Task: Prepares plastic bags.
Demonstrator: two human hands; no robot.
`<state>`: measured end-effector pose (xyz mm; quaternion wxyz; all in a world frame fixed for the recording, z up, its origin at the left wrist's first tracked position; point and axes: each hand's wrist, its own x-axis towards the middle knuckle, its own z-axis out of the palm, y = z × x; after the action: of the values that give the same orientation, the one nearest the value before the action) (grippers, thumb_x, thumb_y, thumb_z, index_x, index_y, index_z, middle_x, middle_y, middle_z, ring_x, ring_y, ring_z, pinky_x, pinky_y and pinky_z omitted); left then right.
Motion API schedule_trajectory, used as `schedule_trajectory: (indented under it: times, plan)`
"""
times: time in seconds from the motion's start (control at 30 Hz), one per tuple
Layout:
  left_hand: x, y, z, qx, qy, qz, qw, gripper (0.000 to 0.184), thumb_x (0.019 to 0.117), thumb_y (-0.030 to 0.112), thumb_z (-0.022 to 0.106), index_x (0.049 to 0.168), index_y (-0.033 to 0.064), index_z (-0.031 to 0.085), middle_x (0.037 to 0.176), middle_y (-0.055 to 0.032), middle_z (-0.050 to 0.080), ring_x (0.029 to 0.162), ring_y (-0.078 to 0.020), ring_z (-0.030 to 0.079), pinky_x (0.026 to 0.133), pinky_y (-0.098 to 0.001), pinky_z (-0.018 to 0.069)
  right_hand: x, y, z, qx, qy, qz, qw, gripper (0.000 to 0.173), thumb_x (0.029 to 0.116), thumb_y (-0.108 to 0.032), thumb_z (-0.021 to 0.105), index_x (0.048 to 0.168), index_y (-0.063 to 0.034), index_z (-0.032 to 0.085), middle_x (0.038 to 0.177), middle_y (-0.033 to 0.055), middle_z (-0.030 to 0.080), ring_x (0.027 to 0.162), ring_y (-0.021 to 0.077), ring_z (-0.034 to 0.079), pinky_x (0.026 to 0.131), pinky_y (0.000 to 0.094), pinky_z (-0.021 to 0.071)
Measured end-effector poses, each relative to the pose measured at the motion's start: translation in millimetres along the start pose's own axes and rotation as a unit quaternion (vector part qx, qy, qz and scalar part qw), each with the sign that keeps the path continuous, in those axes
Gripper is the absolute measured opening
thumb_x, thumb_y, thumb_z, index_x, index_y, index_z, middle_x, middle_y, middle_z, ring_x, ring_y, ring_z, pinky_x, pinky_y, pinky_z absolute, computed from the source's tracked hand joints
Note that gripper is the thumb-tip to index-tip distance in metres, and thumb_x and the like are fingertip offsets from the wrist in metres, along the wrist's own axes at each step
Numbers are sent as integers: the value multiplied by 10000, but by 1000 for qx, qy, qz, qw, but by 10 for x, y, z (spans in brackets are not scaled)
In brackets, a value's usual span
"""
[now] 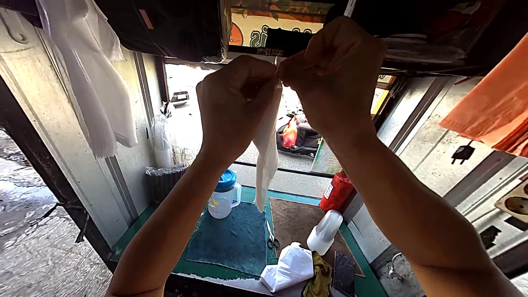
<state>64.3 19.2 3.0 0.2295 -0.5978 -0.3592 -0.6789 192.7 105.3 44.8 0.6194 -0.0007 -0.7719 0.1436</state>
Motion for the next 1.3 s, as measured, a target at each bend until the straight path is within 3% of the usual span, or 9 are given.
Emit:
schedule_trajectory:
  times: [0.3, 0.47, 0.57, 0.67, 0.8, 0.9, 1.03, 1.17, 1.3]
  plan:
    - [-92, -88, 71, 162, 41, 180, 969, 96, 926, -29, 678, 945, -20, 772, 931, -134, 760, 846, -133, 731, 773, -235, 594, 19, 72, -86, 115, -72, 24, 990, 171, 864, 71, 724, 938, -55, 636, 818, -7, 728, 731, 74, 711, 704, 229, 619]
    - [-117, -160, 138, 255, 53, 245, 934, 96, 916, -34, 683, 924, -3, 773, 939, -145, 763, 932, -219, 741, 819, -275, 584, 79, -21, -150, 42, -101, 65, 992, 195, 876, -70, 793, 998, -82, 642, 809, -35, 717, 710, 45, 714, 689, 210, 628]
    - [-133, -195, 172, 271, 47, 259, 926, 96, 924, -28, 685, 948, -4, 775, 950, -146, 763, 956, -237, 743, 854, -290, 588, 94, 19, -131, 37, -89, 69, 993, 190, 874, -61, 779, 1011, -76, 648, 799, -32, 706, 689, 43, 697, 665, 208, 613]
    - [-131, -187, 208, 249, 56, 220, 942, 106, 931, -20, 675, 977, -12, 770, 935, -133, 768, 904, -197, 747, 814, -262, 587, 99, 98, -73, 74, -68, 78, 992, 199, 864, -23, 762, 955, -89, 598, 766, -34, 676, 659, 49, 675, 648, 221, 602]
    - [-103, -146, 190, 132, 47, 80, 987, 217, 972, 129, 707, 1125, -24, 684, 942, -68, 766, 829, -80, 746, 745, -226, 631, 99, 148, 5, 130, -40, 97, 986, 283, 849, 13, 766, 916, -106, 518, 759, -17, 707, 662, 75, 696, 646, 244, 608]
    - [-4, -101, 135, 85, 30, -11, 996, 185, 1004, 194, 665, 1067, 33, 730, 828, 16, 726, 701, -12, 666, 663, -204, 570, 115, 180, 48, 129, -29, 83, 988, 306, 842, 25, 760, 874, -126, 495, 725, -34, 703, 650, 73, 702, 639, 254, 614]
    - [193, -32, 23, 74, -64, -114, 989, 122, 980, 171, 696, 1012, 64, 746, 860, 13, 751, 759, -36, 731, 751, -233, 642, 124, 198, 54, 75, -29, 83, 993, 296, 848, 9, 750, 848, -132, 489, 721, -48, 676, 651, 45, 680, 648, 235, 596]
    - [310, 116, 8, 223, -136, -121, 958, 100, 964, 185, 698, 964, 97, 745, 861, 17, 727, 768, -5, 695, 767, -197, 591, 119, 261, 76, 49, -27, 99, 993, 298, 823, -6, 757, 815, -142, 492, 709, -32, 684, 648, 66, 683, 645, 262, 588]
    - [406, 280, 74, 387, -208, -88, 894, 177, 998, 214, 623, 1028, 57, 697, 905, -79, 683, 856, -210, 653, 790, -424, 503, 163, 273, 92, 46, -31, 101, 993, 329, 815, -7, 753, 776, -160, 464, 666, -53, 644, 613, 53, 659, 612, 253, 577]
